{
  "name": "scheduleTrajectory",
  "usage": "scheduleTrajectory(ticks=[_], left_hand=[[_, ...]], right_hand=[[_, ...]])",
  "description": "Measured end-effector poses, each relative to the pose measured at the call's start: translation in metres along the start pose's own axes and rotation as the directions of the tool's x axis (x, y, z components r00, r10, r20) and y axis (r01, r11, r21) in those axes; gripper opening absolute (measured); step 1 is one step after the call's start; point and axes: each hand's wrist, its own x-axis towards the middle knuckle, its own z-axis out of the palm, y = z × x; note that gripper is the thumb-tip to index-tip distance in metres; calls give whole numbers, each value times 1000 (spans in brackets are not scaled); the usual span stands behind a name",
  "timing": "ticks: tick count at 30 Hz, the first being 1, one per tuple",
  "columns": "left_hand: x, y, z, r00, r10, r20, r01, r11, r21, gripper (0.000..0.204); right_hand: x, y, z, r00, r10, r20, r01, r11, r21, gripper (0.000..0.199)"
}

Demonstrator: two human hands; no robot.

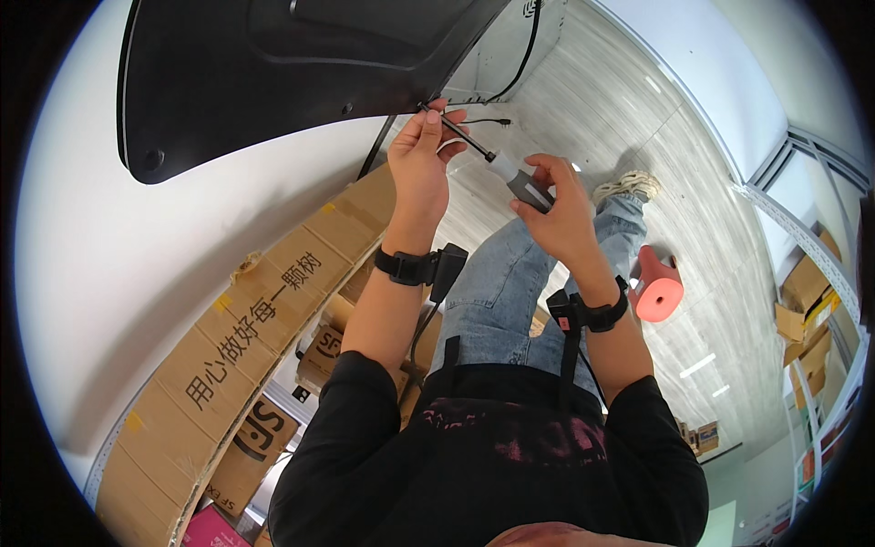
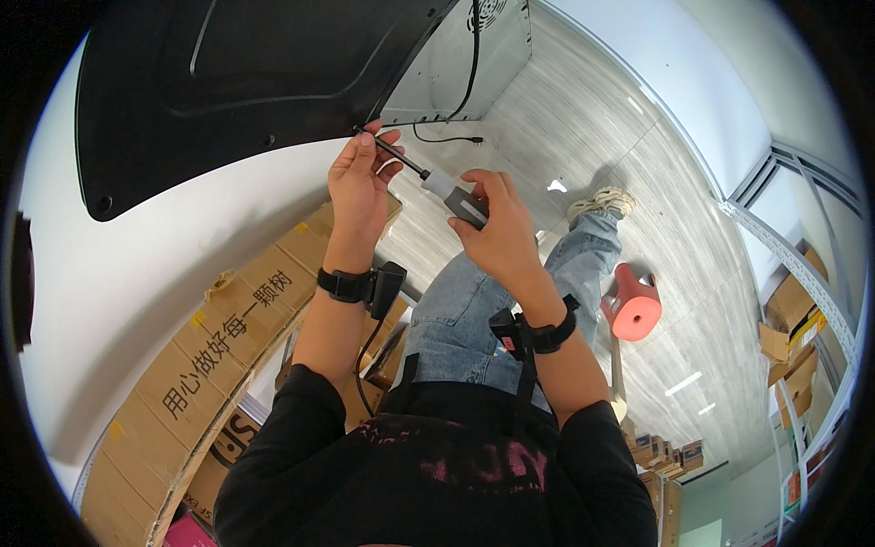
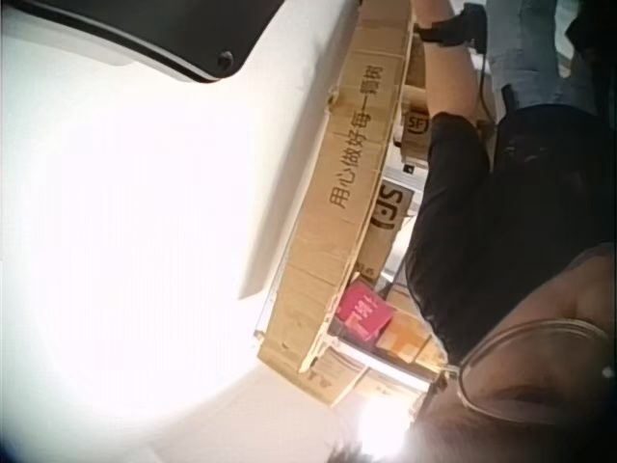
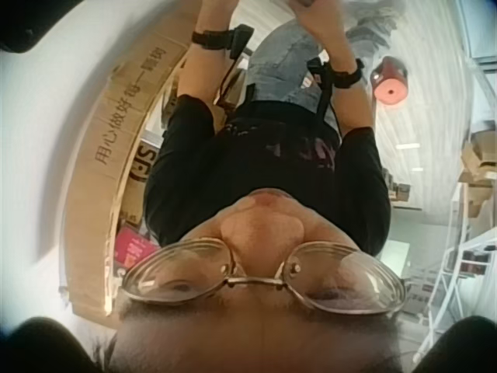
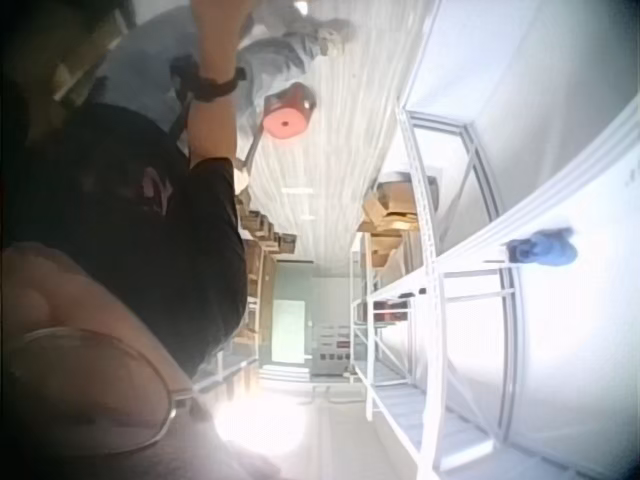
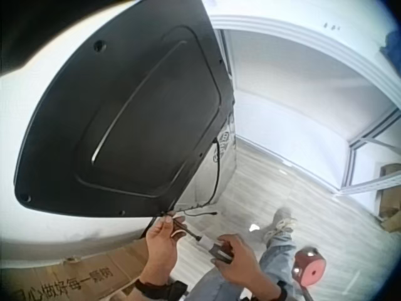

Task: The person uses a screwdriver to remove screws from the back panel of a black electronic device, then removes the panel to expose the internal components. The person continues to unscrew additional fasteners from the device's chassis.

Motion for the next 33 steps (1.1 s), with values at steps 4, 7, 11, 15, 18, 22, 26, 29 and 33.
scheduleTrajectory(ticks=[4,7,11,15,18,22,26,29,33], left_hand=[[-3,3,2,1000,-6,16,6,1000,-18,22],[-4,4,3,1000,-7,26,7,1000,-3,22],[-9,6,4,998,-12,63,13,1000,-10,27],[-20,8,7,993,-40,115,44,999,-33,34],[-31,10,19,990,-45,136,44,999,10,36],[-39,22,53,969,6,248,-37,992,118,33],[-49,55,113,932,56,357,-95,991,95,24],[-51,80,174,889,62,454,-106,992,71,20],[-45,111,259,796,113,594,-196,978,76,20]], right_hand=[[0,4,0,999,-43,-18,43,998,38,42],[-1,5,-2,997,-75,-25,76,996,39,38],[-3,10,-6,995,-97,-25,98,994,48,37],[-10,16,-15,995,-91,-36,93,995,42,37],[-17,14,-33,994,-98,-40,99,995,31,37],[-28,2,-77,979,-184,-91,185,983,1,38],[-43,-36,-133,971,-180,-155,184,983,8,38],[-43,-65,-190,956,-220,-193,233,971,45,36],[-39,-87,-254,933,-205,-296,233,971,61,37]])
